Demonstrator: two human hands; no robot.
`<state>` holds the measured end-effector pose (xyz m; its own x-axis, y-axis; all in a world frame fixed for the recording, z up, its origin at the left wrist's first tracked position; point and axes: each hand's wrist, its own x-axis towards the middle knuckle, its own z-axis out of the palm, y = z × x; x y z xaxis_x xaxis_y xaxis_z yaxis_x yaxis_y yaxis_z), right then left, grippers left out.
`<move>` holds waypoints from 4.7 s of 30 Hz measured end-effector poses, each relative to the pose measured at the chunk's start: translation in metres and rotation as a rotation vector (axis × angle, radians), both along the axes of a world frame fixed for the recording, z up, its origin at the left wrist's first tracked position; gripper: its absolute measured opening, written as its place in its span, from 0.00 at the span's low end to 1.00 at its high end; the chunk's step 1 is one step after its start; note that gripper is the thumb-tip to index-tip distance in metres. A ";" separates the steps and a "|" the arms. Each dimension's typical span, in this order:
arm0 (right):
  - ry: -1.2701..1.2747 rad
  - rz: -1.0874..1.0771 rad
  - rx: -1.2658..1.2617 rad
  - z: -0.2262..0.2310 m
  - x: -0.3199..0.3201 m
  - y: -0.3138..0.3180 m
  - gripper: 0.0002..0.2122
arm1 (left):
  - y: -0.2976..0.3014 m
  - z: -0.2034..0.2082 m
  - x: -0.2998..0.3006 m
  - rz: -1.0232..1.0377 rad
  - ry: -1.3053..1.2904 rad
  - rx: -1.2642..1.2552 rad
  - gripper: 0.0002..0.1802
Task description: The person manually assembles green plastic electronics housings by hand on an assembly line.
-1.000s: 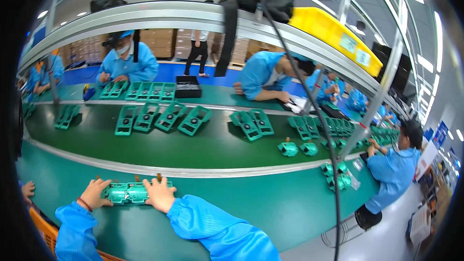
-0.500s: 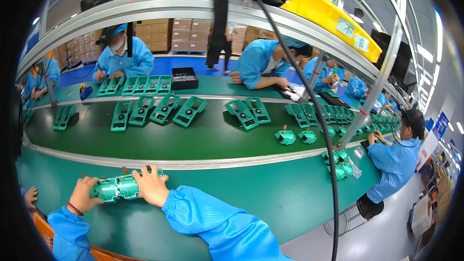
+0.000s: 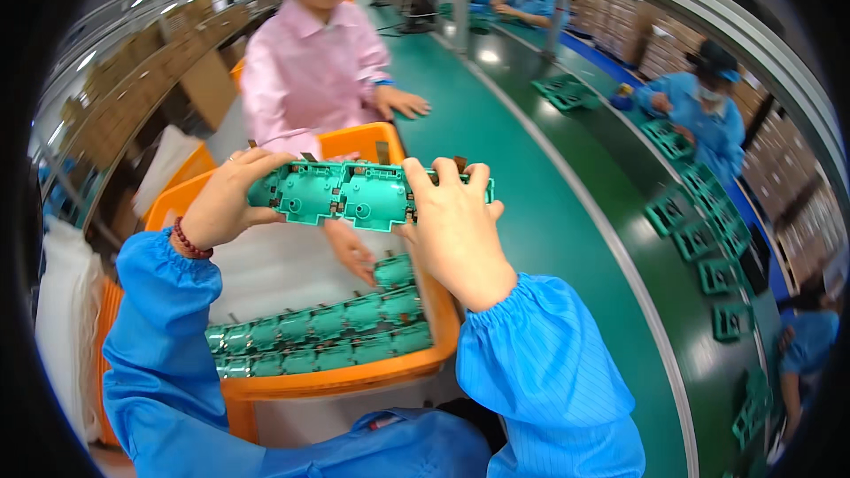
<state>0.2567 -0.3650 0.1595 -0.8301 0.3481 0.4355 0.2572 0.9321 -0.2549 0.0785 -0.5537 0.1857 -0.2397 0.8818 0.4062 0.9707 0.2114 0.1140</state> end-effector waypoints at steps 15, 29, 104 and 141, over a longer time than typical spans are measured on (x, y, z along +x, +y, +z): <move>-0.433 0.258 -0.230 -0.143 -0.137 -0.100 0.29 | -0.146 -0.158 -0.082 0.355 -0.200 -0.255 0.34; -0.565 0.284 -0.249 -0.215 -0.149 -0.094 0.31 | -0.144 -0.242 -0.089 0.417 -0.279 -0.359 0.35; 0.366 -1.206 -0.112 -0.146 0.619 0.076 0.37 | 0.300 -0.185 0.426 -1.293 -1.231 -0.310 0.20; 1.107 -0.416 -1.462 -0.124 0.466 0.032 0.25 | 0.274 -0.175 0.452 -1.275 -1.125 -0.090 0.38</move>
<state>0.7224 -0.3330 0.0357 -0.1945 0.9704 -0.1430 -0.4361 -0.2161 -0.8736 0.5308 -0.2792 0.0112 0.4724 0.7369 0.4836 -0.0285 -0.5356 0.8440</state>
